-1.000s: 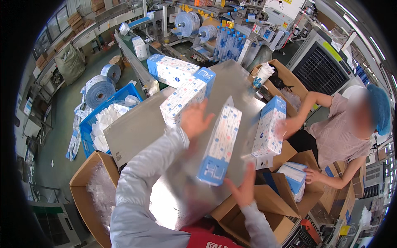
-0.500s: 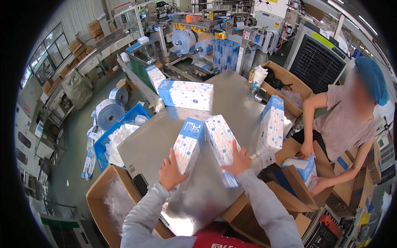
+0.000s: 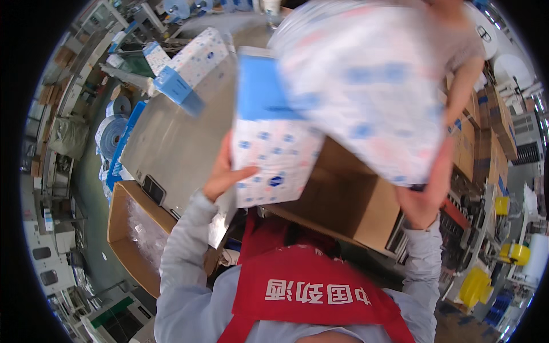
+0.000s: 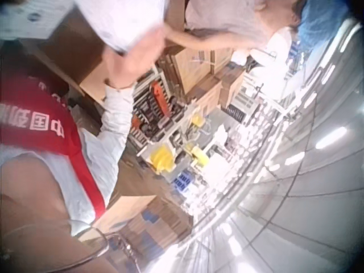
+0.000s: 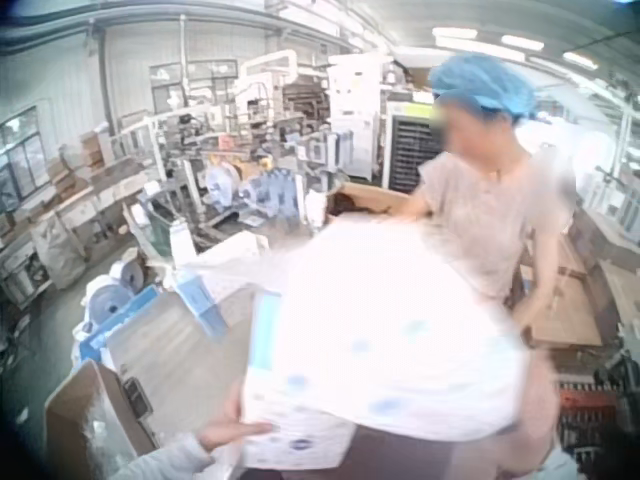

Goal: The person picks up multiple tissue packs from a table, stacks them, and places them into a cardboard box. The person then moves the box onto a conveyor belt and repeats the process with additional boxes.

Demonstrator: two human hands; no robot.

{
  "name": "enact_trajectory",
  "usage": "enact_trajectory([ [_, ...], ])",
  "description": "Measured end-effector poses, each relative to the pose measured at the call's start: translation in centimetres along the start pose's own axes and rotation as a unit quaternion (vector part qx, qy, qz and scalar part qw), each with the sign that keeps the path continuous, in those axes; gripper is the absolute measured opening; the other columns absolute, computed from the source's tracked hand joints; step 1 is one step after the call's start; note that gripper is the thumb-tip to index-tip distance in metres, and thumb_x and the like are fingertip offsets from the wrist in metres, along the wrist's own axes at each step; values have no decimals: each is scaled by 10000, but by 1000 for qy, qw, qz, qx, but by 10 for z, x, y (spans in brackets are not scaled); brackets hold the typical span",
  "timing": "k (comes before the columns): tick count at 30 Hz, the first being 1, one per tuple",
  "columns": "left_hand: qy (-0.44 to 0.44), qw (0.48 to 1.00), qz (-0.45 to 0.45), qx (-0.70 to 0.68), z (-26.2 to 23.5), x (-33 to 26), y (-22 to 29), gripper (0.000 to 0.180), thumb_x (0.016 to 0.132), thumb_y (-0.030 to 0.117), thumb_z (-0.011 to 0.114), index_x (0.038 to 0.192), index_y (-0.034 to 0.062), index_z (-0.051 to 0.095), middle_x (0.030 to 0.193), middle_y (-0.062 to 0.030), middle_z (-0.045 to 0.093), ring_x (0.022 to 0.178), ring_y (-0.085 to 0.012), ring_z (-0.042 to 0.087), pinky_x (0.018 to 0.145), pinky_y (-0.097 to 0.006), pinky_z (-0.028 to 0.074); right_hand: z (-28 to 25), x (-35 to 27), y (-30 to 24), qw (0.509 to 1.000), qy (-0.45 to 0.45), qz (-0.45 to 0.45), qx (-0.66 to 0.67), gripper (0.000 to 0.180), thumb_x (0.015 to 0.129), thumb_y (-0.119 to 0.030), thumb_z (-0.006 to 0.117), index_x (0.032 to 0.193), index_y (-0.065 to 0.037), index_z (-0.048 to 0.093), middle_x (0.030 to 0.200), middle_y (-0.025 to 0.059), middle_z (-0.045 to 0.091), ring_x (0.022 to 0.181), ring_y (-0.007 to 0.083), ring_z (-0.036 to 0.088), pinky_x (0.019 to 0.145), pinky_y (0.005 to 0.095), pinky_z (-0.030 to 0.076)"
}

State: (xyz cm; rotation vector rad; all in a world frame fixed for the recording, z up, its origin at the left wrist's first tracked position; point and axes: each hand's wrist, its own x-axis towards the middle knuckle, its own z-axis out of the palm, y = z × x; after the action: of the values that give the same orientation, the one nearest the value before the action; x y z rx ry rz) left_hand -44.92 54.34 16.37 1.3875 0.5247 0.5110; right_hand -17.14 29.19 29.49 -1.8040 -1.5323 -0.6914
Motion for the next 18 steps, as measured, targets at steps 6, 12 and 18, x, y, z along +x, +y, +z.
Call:
enact_trajectory([
  [6,-326,874,125,339,108,25,-97,898,588,179,801,1353,13,360,1216,-193,486,1096,-380,473,970,-436,369,-74,-126,19,958,-105,267,-22,947,727,-209,787,1438,50,217,1462,240,292,1294,364,390,1080,432,292],
  [12,-368,771,66,515,91,-21,-204,757,656,262,729,1324,86,420,1180,-165,504,1082,-349,473,899,-471,384,52,-233,8,949,-249,101,162,893,620,-129,727,1423,-64,343,1285,200,467,1149,407,444,972,475,362],
  [18,-315,829,17,461,119,-19,-224,695,719,284,674,1330,70,420,1250,-203,456,1180,-362,415,980,-470,347,209,-332,18,828,-527,160,105,958,646,-165,717,1473,-149,235,1250,148,453,1070,390,467,949,490,370],
])
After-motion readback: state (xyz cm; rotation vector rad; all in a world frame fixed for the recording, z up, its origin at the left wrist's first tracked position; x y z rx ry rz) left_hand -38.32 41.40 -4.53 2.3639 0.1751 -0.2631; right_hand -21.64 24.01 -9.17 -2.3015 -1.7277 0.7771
